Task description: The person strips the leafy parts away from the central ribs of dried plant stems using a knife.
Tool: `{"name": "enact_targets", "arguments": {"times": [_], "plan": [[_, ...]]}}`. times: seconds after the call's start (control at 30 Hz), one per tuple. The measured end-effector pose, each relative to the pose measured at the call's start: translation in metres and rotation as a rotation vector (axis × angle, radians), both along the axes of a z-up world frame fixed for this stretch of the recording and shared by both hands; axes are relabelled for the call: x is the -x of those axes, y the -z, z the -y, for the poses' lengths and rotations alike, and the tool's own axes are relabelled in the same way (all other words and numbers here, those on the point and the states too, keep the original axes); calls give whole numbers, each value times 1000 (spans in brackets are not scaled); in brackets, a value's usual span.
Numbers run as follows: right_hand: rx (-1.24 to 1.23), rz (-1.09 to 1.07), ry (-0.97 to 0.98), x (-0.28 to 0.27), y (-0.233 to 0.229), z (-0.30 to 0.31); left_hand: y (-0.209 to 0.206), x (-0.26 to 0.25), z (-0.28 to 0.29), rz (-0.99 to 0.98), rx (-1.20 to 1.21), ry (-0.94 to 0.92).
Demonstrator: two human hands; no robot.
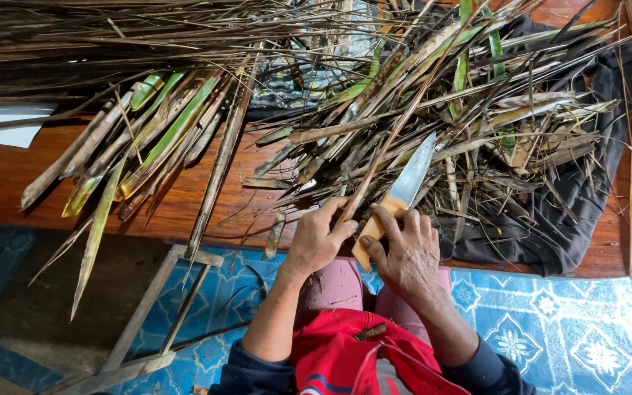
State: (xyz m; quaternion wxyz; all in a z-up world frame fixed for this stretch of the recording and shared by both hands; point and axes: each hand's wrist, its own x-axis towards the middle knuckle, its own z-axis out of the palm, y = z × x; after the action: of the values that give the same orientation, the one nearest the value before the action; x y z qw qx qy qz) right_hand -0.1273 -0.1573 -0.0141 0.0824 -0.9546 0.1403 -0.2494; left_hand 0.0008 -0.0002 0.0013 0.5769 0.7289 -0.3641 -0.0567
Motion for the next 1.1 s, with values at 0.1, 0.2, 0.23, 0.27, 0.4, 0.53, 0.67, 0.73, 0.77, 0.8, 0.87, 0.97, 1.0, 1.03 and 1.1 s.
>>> {"name": "enact_targets", "arguments": {"times": [0.1,0.2,0.23,0.27,0.4,0.53,0.67,0.73,0.77,0.8,0.87,0.97,1.0,1.03,1.1], "plan": [[13,7,-5,0,0,0,0,0,0,5,-1,-1],[13,10,-5,0,-1,0,1,-1,1,10,0,-3],[11,7,-6,1,-1,0,1,-1,0,11,-1,-4],[10,4,-7,1,-2,0,1,0,0,12,-3,-5],[2,-8,-4,1,-2,0,2,0,0,21,-6,0],[0,3,-11,1,-3,0,1,2,0,25,-12,-9],[8,1,-8,1,-2,0,1,2,1,51,-17,-27],[10,-2,-7,1,-3,0,4,0,2,47,-14,-25],[11,-5,-6,1,-3,0,6,0,2,42,-13,-23],[12,-6,-6,1,-3,0,6,0,2,41,-13,-23],[5,2,-14,1,-3,0,7,1,2,62,-15,-27],[12,2,-13,1,-3,0,3,4,2,65,-8,-37],[12,2,-13,1,-2,0,2,5,2,65,-9,-37],[10,0,-14,1,-2,0,1,6,3,75,-11,-45],[8,-2,-15,1,-2,0,1,7,3,84,-14,-54]]}}
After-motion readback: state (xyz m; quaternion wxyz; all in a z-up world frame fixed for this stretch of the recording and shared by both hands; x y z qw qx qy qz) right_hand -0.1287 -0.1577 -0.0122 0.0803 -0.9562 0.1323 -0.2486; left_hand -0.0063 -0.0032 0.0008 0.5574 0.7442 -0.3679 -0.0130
